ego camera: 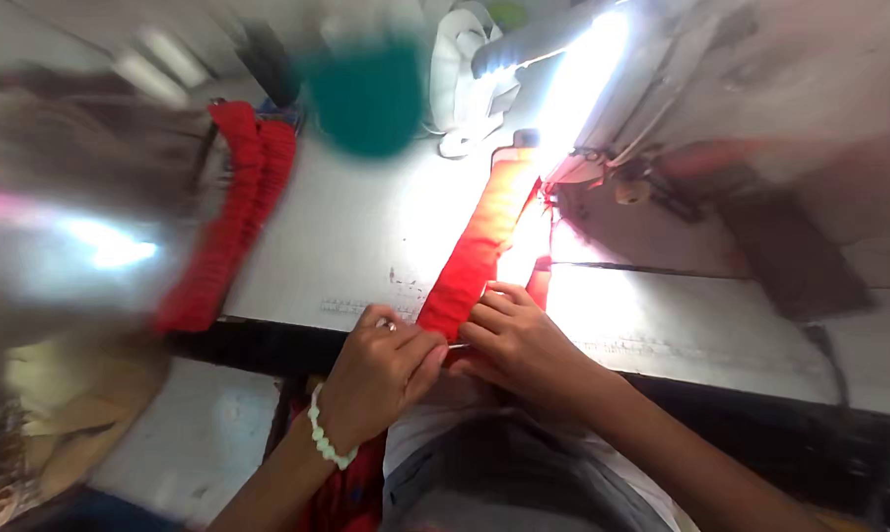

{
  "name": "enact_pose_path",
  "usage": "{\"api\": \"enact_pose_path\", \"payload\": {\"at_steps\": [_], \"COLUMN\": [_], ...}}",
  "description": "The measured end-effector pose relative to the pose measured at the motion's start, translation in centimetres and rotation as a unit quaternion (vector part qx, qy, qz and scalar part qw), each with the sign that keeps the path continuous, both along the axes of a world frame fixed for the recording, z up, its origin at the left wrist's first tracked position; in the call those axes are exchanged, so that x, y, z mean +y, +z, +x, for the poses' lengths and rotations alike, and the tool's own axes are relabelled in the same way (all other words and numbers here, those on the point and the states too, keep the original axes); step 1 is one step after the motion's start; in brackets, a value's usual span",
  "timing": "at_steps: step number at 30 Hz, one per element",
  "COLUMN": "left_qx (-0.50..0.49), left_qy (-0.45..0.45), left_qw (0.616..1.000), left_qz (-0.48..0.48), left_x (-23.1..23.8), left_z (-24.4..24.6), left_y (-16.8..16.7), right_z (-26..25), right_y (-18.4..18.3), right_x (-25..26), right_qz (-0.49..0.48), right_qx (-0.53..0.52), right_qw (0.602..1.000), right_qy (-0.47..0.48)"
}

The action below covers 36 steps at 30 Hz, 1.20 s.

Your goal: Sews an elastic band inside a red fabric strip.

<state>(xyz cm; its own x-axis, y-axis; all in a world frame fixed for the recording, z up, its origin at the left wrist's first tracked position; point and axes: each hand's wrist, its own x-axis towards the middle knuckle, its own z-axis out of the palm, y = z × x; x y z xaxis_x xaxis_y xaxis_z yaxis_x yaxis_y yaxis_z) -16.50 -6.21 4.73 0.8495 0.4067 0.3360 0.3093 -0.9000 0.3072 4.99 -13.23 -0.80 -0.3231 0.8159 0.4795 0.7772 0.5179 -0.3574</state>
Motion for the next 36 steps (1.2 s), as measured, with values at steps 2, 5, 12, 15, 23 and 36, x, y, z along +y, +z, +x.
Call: {"api": "enact_pose_path", "payload": {"at_steps": [2, 5, 12, 15, 23, 36], "left_qx": [-0.022, 0.004, 0.089, 0.082, 0.065, 0.106], "left_qy": [-0.029, -0.133, -0.005, 0.052, -0.299, -0.381], "left_qw": [0.999, 0.986, 0.992, 0.989, 0.941, 0.903], "left_qz": [-0.011, -0.100, 0.085, 0.109, -0.142, -0.168], "left_x": [1.1, 2.7, 8.8, 8.1, 4.3, 7.2], "left_z": [1.3, 3.3, -0.2, -0.6, 8.2, 9.3], "left_y": [-0.6, -1.7, -2.8, -2.5, 0.5, 2.9], "right_z": [-0.5, -1.3, 0.9, 0.4, -0.5, 4.8], "right_y": [-0.3, 0.0, 1.1, 0.6, 2.4, 5.1], "right_x": [-1.1, -3.1, -8.3, -7.9, -6.7, -8.8], "right_qz": [0.008, 0.035, -0.035, -0.061, -0.030, -0.006], "right_qx": [0.010, 0.042, 0.133, 0.111, 0.117, 0.097], "right_qw": [1.000, 0.998, 0.987, 0.979, 0.986, 0.990], "right_qy": [-0.006, -0.017, -0.077, -0.160, -0.118, -0.107]}}
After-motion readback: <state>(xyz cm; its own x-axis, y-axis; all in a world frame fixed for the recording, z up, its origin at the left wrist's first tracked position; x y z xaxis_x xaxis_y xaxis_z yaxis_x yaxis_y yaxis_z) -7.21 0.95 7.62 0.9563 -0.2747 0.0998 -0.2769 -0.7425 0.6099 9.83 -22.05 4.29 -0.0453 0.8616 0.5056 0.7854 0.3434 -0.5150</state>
